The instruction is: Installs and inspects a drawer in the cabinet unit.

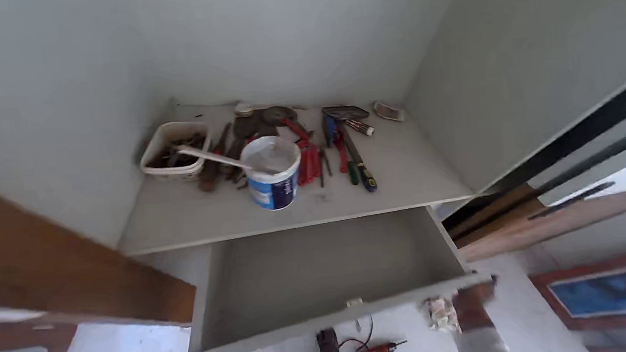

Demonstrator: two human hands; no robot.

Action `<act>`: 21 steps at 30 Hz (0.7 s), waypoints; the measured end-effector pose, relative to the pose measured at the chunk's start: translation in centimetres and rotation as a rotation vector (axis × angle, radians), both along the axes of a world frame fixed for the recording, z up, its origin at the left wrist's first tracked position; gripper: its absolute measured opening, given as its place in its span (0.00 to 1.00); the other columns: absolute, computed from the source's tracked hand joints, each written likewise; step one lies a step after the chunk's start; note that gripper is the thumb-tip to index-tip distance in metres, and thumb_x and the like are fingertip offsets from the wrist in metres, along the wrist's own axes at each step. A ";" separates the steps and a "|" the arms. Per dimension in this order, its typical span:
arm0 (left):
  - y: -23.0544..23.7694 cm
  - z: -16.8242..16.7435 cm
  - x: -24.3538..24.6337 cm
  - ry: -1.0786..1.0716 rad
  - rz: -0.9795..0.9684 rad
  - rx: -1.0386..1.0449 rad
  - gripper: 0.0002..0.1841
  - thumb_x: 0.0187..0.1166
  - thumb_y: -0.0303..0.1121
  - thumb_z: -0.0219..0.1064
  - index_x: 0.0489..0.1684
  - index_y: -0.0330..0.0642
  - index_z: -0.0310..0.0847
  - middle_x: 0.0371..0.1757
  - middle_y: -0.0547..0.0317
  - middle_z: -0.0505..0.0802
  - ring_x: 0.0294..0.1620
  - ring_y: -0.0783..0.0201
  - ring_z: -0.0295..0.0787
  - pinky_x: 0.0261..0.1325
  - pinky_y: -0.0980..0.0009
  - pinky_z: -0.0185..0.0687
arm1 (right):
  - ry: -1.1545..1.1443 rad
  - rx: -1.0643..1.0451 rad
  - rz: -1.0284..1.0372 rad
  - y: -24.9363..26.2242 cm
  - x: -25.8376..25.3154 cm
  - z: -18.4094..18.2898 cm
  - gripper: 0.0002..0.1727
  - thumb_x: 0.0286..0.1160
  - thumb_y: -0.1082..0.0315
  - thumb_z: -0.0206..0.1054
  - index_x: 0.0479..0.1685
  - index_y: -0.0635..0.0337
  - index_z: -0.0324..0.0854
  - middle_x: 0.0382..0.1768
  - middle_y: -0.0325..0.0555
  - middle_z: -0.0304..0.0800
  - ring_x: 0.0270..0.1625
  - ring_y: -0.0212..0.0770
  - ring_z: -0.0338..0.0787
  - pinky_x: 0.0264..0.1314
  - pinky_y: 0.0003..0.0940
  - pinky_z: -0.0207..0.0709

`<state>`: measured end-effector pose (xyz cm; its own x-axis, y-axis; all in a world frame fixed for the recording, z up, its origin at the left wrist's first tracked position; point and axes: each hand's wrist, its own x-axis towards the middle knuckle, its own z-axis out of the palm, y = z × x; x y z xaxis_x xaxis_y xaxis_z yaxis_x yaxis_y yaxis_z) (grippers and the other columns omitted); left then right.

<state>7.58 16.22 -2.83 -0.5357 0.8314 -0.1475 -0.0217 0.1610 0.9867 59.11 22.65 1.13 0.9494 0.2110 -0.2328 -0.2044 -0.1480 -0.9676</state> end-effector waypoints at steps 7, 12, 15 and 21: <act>16.2 0.7 1.2 0.134 0.035 0.056 0.52 0.81 0.44 0.63 0.95 0.37 0.23 0.95 0.37 0.47 0.95 0.51 0.47 0.93 0.56 0.51 | 0.140 -0.010 -0.111 16.6 -0.6 -0.3 0.48 0.89 0.34 0.26 0.79 0.70 0.69 0.74 0.70 0.77 0.76 0.61 0.79 0.73 0.66 0.73; 21.1 -0.9 1.2 0.180 0.094 0.045 0.43 0.85 0.38 0.59 0.94 0.31 0.34 0.92 0.34 0.55 0.92 0.51 0.54 0.92 0.58 0.53 | 0.234 0.344 -0.125 22.4 -1.3 -1.8 0.43 0.89 0.34 0.26 0.86 0.56 0.63 0.81 0.55 0.73 0.81 0.51 0.75 0.77 0.63 0.72; 21.7 -1.7 2.0 0.131 0.164 -0.001 0.30 0.87 0.27 0.54 0.87 0.27 0.48 0.83 0.35 0.69 0.82 0.56 0.68 0.84 0.61 0.67 | 0.176 0.405 0.017 22.4 -1.2 -3.1 0.39 0.91 0.39 0.21 0.92 0.51 0.51 0.88 0.51 0.62 0.87 0.47 0.65 0.83 0.59 0.64; 21.9 -1.9 2.7 0.100 0.211 -0.014 0.26 0.89 0.26 0.48 0.85 0.25 0.50 0.75 0.40 0.74 0.74 0.63 0.74 0.79 0.65 0.71 | 0.109 0.226 0.075 21.1 -1.2 -3.1 0.38 0.93 0.44 0.25 0.90 0.60 0.54 0.86 0.57 0.64 0.88 0.51 0.65 0.85 0.56 0.63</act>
<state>10.31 38.08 -4.71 -0.7100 0.6976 -0.0959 0.0415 0.1774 0.9833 57.90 43.74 -1.96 0.9009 0.3381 -0.2721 -0.3061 0.0506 -0.9506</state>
